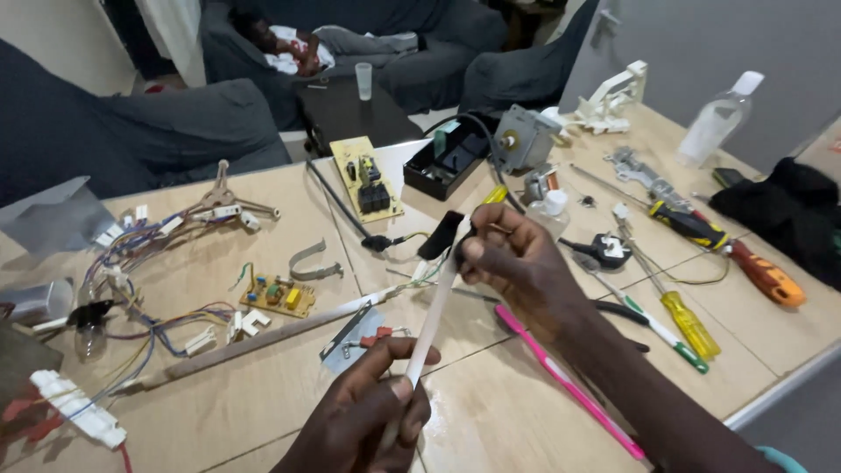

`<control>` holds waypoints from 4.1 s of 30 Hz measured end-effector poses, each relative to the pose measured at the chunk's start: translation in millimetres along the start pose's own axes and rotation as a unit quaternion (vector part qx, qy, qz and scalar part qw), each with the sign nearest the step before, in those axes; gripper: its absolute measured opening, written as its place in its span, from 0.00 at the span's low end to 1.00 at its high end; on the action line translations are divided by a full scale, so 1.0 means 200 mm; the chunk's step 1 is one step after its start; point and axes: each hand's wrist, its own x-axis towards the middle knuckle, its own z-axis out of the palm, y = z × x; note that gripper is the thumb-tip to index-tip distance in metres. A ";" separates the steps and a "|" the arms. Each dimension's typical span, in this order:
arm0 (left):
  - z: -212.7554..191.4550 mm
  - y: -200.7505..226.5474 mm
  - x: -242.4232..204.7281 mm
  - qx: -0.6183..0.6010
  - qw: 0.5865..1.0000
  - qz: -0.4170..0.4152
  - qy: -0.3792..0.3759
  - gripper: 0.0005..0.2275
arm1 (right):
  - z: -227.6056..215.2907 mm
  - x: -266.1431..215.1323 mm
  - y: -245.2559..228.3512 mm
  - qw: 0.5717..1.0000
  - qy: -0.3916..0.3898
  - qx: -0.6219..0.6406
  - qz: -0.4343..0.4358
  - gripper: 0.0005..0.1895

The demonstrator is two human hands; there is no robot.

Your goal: Wrapping a black protective or adhesive material around a white cylindrical heating element component.

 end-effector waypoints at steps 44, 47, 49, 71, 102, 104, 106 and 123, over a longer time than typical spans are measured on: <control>0.25 0.10 0.19 0.217 0.971 0.088 0.049 0.07 | 0.09 -0.02 -0.03 0.963 0.028 -0.251 0.096 0.14; 0.23 0.10 0.19 0.195 0.976 0.092 0.038 0.06 | 0.03 0.00 -0.05 0.961 -0.001 -0.262 0.083 0.08; 0.23 0.11 0.19 0.174 0.979 0.099 0.040 0.07 | -0.01 0.01 -0.06 0.963 0.038 -0.268 0.012 0.13; 0.22 0.11 0.24 0.153 0.985 0.046 0.064 0.12 | 0.12 -0.05 -0.04 0.972 -0.108 -0.205 0.023 0.22; 0.21 0.12 0.21 0.169 0.979 0.110 0.007 0.28 | 0.13 -0.07 0.01 0.910 0.022 -0.379 -0.166 0.08; 0.22 0.13 0.22 0.178 0.977 0.113 0.005 0.31 | 0.11 -0.07 0.02 0.866 0.063 -0.442 -0.226 0.08; 0.23 0.14 0.22 0.129 0.986 0.088 0.054 0.19 | 0.11 -0.10 0.07 0.878 0.013 -0.430 -0.207 0.05; 0.21 0.13 0.24 0.113 0.984 0.133 0.031 0.25 | 0.10 -0.06 -0.02 0.894 -0.021 -0.390 -0.222 0.11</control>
